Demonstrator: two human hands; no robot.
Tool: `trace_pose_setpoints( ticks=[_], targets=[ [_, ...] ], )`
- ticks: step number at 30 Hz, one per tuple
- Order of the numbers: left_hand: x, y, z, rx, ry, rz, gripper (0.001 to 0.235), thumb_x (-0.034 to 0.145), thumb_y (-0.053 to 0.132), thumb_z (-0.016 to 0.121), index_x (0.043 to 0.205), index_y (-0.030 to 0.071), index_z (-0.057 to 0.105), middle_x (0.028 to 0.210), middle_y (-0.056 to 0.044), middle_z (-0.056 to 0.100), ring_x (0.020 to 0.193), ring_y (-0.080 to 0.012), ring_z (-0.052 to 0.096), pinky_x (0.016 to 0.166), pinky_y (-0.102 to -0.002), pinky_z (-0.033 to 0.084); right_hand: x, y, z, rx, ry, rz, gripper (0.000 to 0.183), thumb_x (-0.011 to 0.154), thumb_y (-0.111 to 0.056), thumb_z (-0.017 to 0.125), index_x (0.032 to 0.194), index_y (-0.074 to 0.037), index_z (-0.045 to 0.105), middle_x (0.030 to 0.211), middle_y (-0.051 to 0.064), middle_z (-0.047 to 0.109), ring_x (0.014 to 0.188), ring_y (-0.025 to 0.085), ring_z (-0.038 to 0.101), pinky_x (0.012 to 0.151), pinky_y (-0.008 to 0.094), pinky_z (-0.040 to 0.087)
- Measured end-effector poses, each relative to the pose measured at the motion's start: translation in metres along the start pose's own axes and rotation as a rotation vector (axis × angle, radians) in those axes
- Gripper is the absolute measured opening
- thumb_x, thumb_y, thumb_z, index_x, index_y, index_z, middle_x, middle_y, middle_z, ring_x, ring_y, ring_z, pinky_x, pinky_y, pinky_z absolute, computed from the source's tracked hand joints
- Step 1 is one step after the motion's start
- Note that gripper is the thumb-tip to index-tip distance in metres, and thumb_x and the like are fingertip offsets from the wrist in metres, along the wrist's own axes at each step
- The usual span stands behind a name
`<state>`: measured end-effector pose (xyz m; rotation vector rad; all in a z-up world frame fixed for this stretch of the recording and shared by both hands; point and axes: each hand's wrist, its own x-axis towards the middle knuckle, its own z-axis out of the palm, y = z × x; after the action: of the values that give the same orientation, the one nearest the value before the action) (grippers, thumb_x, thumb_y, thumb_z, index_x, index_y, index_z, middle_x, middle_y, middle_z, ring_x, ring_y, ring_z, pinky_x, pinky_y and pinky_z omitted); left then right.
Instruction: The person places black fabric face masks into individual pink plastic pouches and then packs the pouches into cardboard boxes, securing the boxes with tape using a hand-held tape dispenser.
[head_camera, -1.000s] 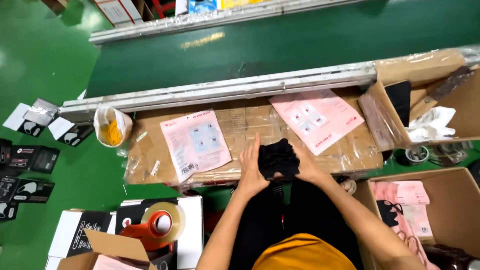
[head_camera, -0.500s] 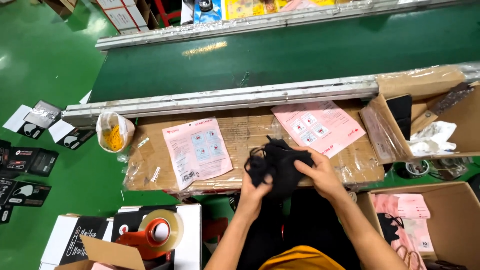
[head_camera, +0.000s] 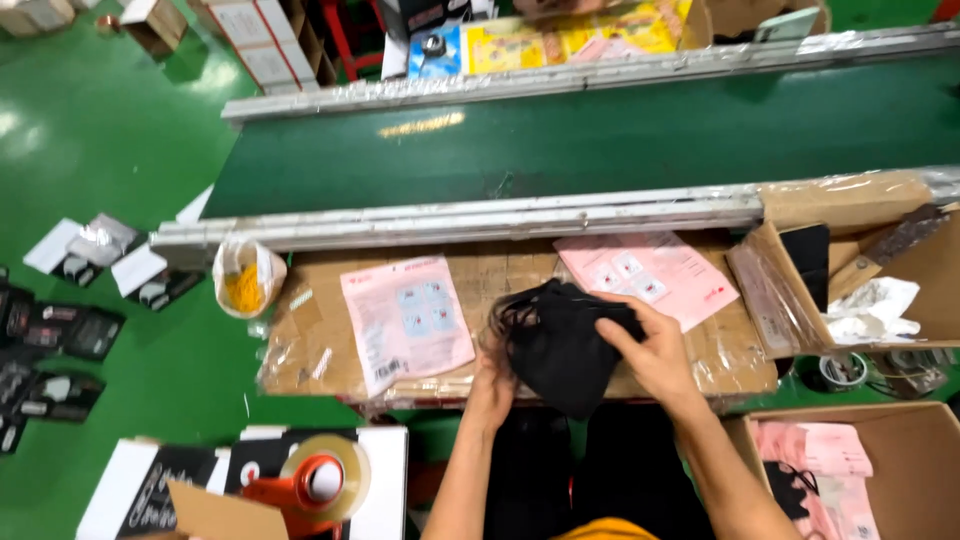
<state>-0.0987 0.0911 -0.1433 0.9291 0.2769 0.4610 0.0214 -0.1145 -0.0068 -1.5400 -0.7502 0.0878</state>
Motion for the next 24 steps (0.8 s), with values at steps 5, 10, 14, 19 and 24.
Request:
trace_pose_setpoints(
  ticks=[5,10,14,19,24],
  targets=[
    [-0.011,0.010,0.037,-0.420,-0.517,-0.065,0.108,0.069,0.052,0.090,0.152,0.002,0.044,0.154,-0.010,0.053,0.144,-0.0228,0.050,0.123,-0.040,0.036,-0.001,-0.026,0.030,-0.704,0.076,0.417,0.040,0.090,-0.025,0.079,0.130,-0.017,0.074,0.079,0.017,0.074,0.066,0.029,0.073,0.070,0.036,0.055],
    [-0.024,0.039,0.053,0.220,-0.124,-0.049,0.066,0.070,0.008,0.090,0.129,-0.007,0.065,0.120,-0.012,0.073,0.110,-0.0234,0.069,0.100,-0.040,0.055,-0.003,-0.022,0.010,-0.517,0.057,-0.027,0.074,0.075,-0.030,0.086,0.138,-0.004,0.057,0.129,0.020,0.065,0.121,0.033,0.063,0.102,0.040,0.050],
    [-0.033,0.092,0.063,0.594,-0.177,0.198,0.051,0.080,0.010,0.083,0.127,-0.005,0.067,0.114,-0.010,0.078,0.107,-0.0181,0.074,0.097,-0.036,0.059,0.004,-0.018,-0.002,-0.601,-0.174,-0.276,0.131,0.050,-0.041,0.095,0.153,0.005,0.030,0.157,0.029,0.033,0.146,0.046,0.030,0.118,0.052,0.027],
    [-0.018,0.090,0.057,0.917,-0.291,0.368,0.082,0.067,0.022,0.094,0.136,-0.002,0.055,0.116,-0.014,0.072,0.109,-0.0206,0.071,0.095,-0.035,0.056,-0.018,0.088,0.021,-0.442,-0.383,-0.230,0.107,0.059,-0.037,0.098,0.145,-0.001,0.044,0.146,0.023,0.051,0.137,0.041,0.047,0.113,0.048,0.038],
    [-0.027,0.073,0.037,0.882,-0.240,0.050,0.099,0.062,0.025,0.095,0.148,0.008,0.049,0.109,-0.015,0.077,0.099,-0.0240,0.074,0.091,-0.033,0.058,-0.048,0.103,0.031,-0.235,-0.413,0.147,0.087,0.067,-0.035,0.096,0.139,-0.007,0.056,0.129,0.013,0.069,0.124,0.030,0.067,0.107,0.042,0.052]
  ],
)
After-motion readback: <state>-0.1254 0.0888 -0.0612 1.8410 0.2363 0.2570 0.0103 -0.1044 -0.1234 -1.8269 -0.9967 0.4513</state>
